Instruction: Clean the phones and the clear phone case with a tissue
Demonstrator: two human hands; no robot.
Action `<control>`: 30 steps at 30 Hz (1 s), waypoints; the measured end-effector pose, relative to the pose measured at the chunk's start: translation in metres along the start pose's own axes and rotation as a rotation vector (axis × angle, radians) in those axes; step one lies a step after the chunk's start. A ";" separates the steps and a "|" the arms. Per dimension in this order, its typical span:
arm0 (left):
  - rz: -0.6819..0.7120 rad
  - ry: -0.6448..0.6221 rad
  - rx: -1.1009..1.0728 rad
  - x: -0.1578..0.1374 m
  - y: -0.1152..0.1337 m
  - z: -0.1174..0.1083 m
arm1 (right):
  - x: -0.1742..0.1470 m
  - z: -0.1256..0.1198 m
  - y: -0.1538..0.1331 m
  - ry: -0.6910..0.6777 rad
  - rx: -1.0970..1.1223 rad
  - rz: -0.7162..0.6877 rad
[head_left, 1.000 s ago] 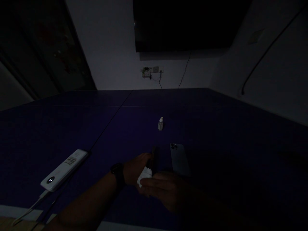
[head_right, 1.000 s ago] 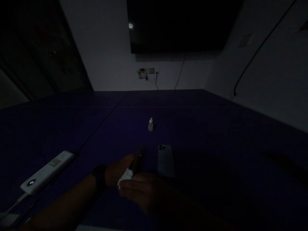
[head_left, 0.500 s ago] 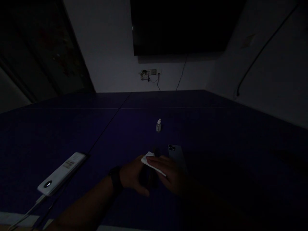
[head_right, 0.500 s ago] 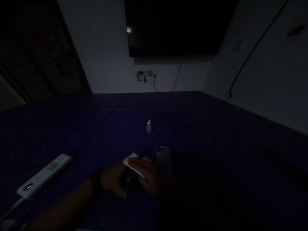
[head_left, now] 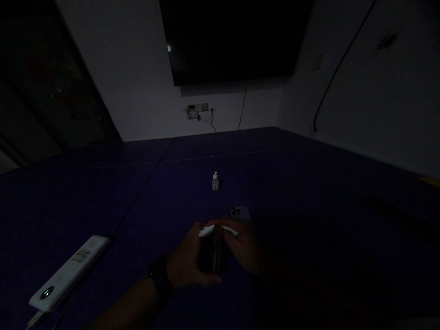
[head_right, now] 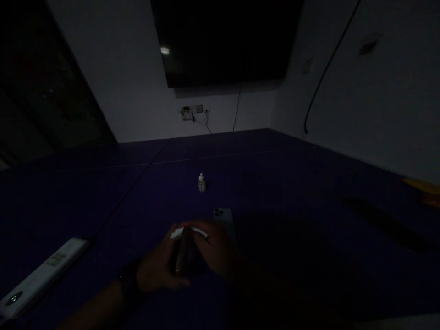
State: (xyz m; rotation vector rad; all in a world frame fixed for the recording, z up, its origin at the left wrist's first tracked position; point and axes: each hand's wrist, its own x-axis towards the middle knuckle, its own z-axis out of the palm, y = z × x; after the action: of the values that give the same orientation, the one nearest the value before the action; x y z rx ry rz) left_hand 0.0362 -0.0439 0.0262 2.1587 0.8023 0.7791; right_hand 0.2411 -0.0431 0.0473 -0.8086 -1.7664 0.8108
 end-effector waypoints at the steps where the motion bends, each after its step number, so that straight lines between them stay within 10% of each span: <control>1: -0.005 0.012 0.012 0.001 0.000 0.000 | -0.001 0.002 0.000 -0.019 0.040 0.022; 10: -0.026 -0.101 -0.088 0.005 -0.002 0.000 | 0.007 -0.010 -0.004 -0.014 -0.007 -0.014; 20: 0.009 -0.057 -0.039 0.002 -0.005 0.005 | 0.001 -0.023 -0.024 -0.261 -0.392 -0.694; 30: 0.023 -0.085 -0.038 0.006 -0.008 0.002 | 0.008 -0.019 -0.009 -0.091 -0.407 -0.479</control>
State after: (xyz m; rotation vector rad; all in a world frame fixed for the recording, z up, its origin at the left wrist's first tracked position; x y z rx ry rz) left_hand 0.0390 -0.0355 0.0211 2.1561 0.7147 0.7033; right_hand 0.2559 -0.0390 0.0644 -0.5677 -2.1267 0.1743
